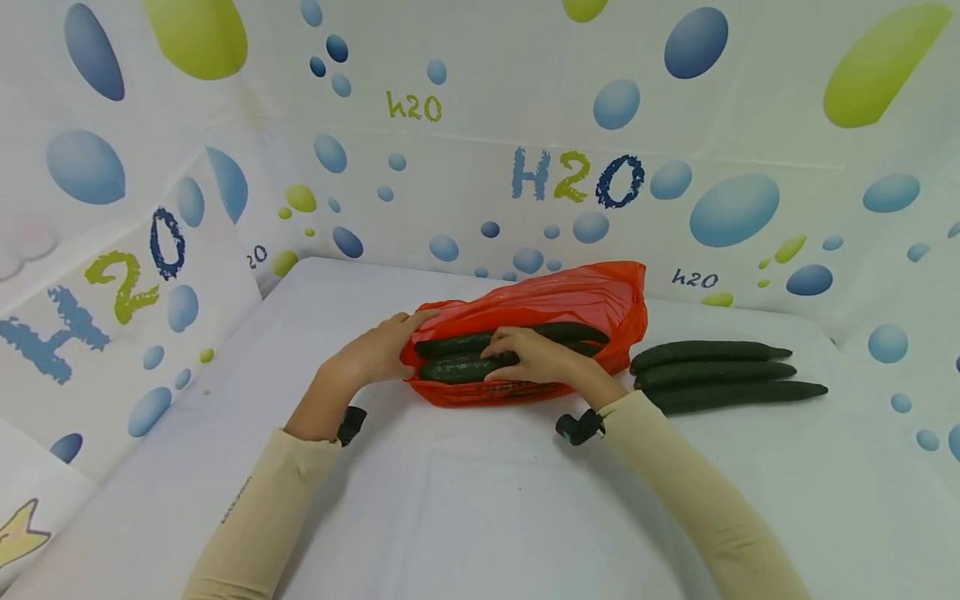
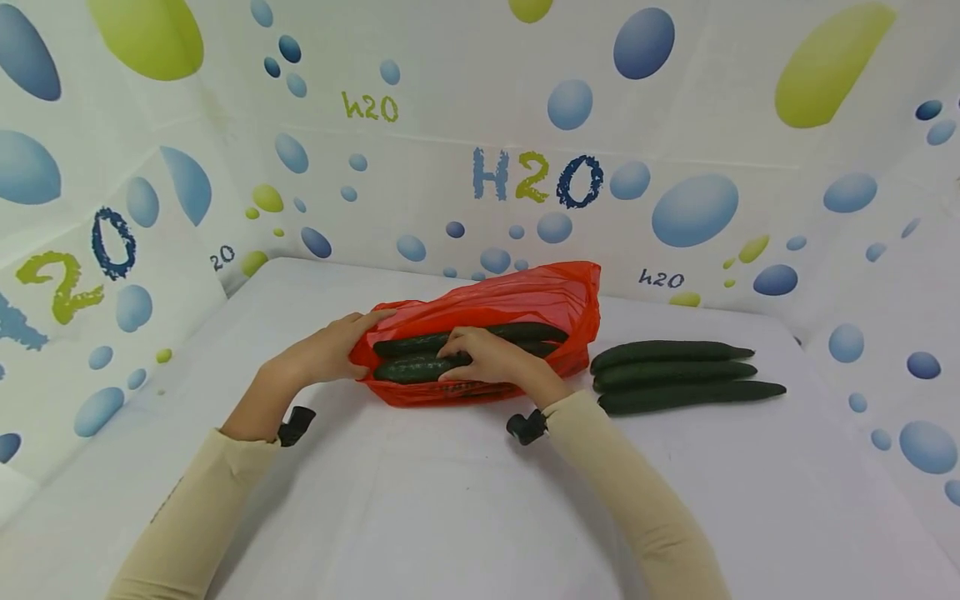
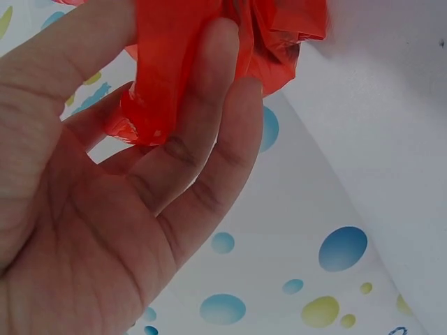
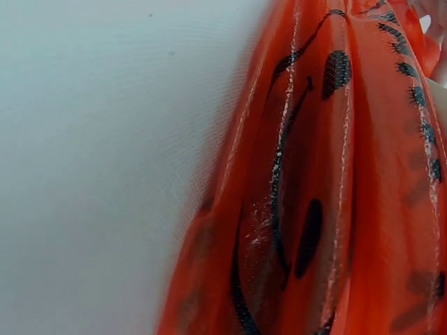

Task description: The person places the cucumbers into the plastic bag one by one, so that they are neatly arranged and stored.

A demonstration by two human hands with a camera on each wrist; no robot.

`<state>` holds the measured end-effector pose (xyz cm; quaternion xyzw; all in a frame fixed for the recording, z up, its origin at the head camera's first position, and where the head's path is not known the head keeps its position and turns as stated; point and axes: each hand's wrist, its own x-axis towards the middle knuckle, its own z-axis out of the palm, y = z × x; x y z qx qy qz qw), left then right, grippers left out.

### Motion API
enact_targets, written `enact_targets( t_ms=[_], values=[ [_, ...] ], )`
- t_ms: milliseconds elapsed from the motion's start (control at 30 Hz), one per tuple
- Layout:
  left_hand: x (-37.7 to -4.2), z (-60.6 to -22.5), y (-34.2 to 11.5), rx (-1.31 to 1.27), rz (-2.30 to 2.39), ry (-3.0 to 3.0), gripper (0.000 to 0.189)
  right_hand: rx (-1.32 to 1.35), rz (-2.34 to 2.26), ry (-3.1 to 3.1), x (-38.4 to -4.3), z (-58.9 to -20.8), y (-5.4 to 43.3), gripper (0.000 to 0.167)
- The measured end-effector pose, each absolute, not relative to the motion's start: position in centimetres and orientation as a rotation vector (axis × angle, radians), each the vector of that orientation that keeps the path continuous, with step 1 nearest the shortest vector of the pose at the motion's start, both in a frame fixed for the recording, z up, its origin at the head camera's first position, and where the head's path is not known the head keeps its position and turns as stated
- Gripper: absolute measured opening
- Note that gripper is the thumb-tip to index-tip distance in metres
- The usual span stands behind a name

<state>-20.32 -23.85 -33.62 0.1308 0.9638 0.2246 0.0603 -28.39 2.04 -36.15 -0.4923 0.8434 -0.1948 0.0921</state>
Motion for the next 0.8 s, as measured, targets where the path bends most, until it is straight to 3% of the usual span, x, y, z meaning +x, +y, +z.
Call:
enact_targets(
  t_ms=[800],
  values=[
    [-20.5,-33.7,-23.5,0.413,0.672,2.896,0.082,-1.451,-0.706,2.495,-28.6,-37.2,3.3,0.026]
  ],
)
